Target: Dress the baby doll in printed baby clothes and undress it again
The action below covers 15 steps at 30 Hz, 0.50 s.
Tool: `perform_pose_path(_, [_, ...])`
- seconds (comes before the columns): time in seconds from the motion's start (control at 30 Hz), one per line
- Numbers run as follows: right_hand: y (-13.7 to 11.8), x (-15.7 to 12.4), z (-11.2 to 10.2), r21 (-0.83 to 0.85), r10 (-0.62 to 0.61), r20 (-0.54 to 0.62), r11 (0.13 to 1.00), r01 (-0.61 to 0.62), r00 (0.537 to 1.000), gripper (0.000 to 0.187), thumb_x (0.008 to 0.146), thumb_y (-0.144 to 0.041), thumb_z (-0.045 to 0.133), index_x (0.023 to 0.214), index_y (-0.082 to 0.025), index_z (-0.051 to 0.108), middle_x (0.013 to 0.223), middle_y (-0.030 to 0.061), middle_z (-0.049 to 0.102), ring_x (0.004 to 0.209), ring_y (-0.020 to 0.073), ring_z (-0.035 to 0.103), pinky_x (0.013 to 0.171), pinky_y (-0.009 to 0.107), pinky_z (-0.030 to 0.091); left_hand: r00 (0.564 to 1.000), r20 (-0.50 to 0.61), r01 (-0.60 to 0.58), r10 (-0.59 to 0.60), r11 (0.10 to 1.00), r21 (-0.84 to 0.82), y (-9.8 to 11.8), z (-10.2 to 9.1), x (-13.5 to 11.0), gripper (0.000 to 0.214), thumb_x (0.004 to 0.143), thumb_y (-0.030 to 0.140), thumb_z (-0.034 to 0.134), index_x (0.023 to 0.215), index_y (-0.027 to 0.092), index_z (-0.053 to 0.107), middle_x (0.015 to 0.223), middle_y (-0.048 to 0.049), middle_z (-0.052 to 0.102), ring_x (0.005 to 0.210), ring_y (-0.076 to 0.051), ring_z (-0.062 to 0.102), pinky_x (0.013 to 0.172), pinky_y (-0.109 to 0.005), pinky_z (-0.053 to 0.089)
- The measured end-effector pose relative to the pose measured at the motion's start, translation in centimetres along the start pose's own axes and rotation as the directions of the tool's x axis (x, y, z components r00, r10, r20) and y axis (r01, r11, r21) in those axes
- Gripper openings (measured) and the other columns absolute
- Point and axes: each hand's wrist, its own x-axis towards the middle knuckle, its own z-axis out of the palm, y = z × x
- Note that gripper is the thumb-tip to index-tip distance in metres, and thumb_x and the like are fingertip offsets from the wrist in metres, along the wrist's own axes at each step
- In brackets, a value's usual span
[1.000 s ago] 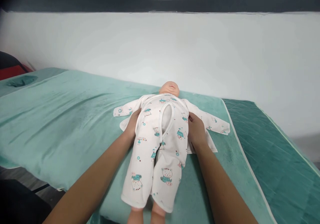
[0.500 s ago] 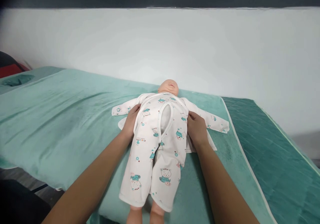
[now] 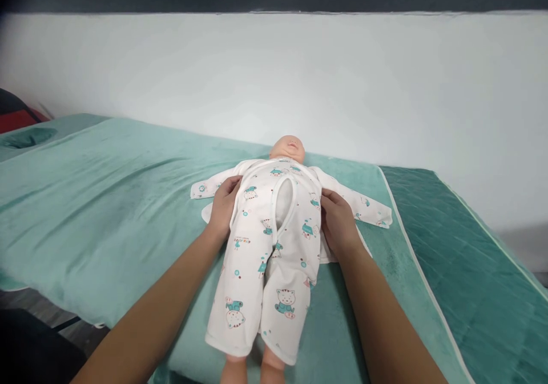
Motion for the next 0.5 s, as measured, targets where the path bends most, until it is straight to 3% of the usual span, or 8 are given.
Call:
perform_pose_path(0.07, [-0.1,0.1,0.0,-0.232,-0.120,-0.149,0.969,0.083,0.982,0.026,0.080,-0.040,0.065,0.098,-0.022,0.072,0.093,0.0050,0.075,0.084,0.0241,0.067,0.074,0.035,0.051,0.995,-0.058,-0.075,0.078,0.996,0.046,0.4,0.0,0.5,0.029,0.089,0.041,0.057,0.105,0.019,0.068,0.109,-0.0077,0.071,0.102,-0.021,0.063,0.095,-0.033,0.046])
perform_pose_path(0.13, [-0.4,0.6,0.1,-0.453,-0.282,-0.223,0.877,0.157,0.933,0.024,0.084,-0.042,0.061,0.093,-0.022,0.072,0.089,0.0053,0.074,0.083,0.0228,0.065,0.075,0.035,0.048,0.984,-0.062,-0.159,0.165,0.984,0.084,1.0,0.1,1.5,0.028,0.088,0.039,0.059,0.106,0.020,0.069,0.112,-0.0074,0.071,0.103,-0.020,0.063,0.096,-0.032,0.046])
perform_pose_path(0.2, [-0.8,1.6,0.5,-0.567,-0.408,-0.216,0.792,0.226,0.887,0.022,0.086,-0.039,0.058,0.091,-0.021,0.071,0.088,0.0057,0.073,0.082,0.0216,0.063,0.078,0.035,0.047,0.978,0.010,-0.207,0.208,0.970,0.124,1.7,0.5,3.1,0.027,0.087,0.038,0.060,0.105,0.021,0.071,0.112,-0.0071,0.072,0.102,-0.021,0.064,0.095,-0.031,0.045])
perform_pose_path(0.3, [-1.6,3.6,1.6,-0.555,-0.504,-0.123,0.749,0.362,0.855,0.020,0.087,-0.036,0.059,0.092,-0.020,0.070,0.093,0.0060,0.072,0.086,0.0204,0.063,0.082,0.034,0.047,0.967,0.192,-0.207,0.169,0.958,0.199,2.2,1.3,5.8,0.028,0.086,0.041,0.059,0.097,0.020,0.074,0.103,-0.0064,0.074,0.097,-0.022,0.064,0.090,-0.032,0.045])
perform_pose_path(0.4, [-2.3,5.6,2.5,-0.437,-0.424,0.010,0.813,0.386,0.905,0.022,0.085,-0.040,0.063,0.093,-0.021,0.071,0.097,0.0055,0.072,0.090,0.0206,0.063,0.083,0.034,0.047,0.927,0.362,-0.187,0.097,0.957,0.222,2.1,2.3,8.1,0.030,0.084,0.045,0.061,0.093,0.018,0.071,0.096,-0.0047,0.073,0.092,-0.021,0.063,0.084,-0.031,0.045])
perform_pose_path(0.5, [-2.9,7.1,2.6,-0.376,-0.220,0.150,0.889,0.262,0.964,0.026,0.083,-0.045,0.067,0.090,-0.021,0.069,0.096,0.0046,0.073,0.083,0.0194,0.062,0.076,0.033,0.046,0.883,0.468,-0.128,0.021,0.972,0.199,1.7,2.7,9.3,0.033,0.081,0.050,0.064,0.090,0.018,0.065,0.093,-0.0025,0.069,0.086,-0.018,0.060,0.076,-0.029,0.044])
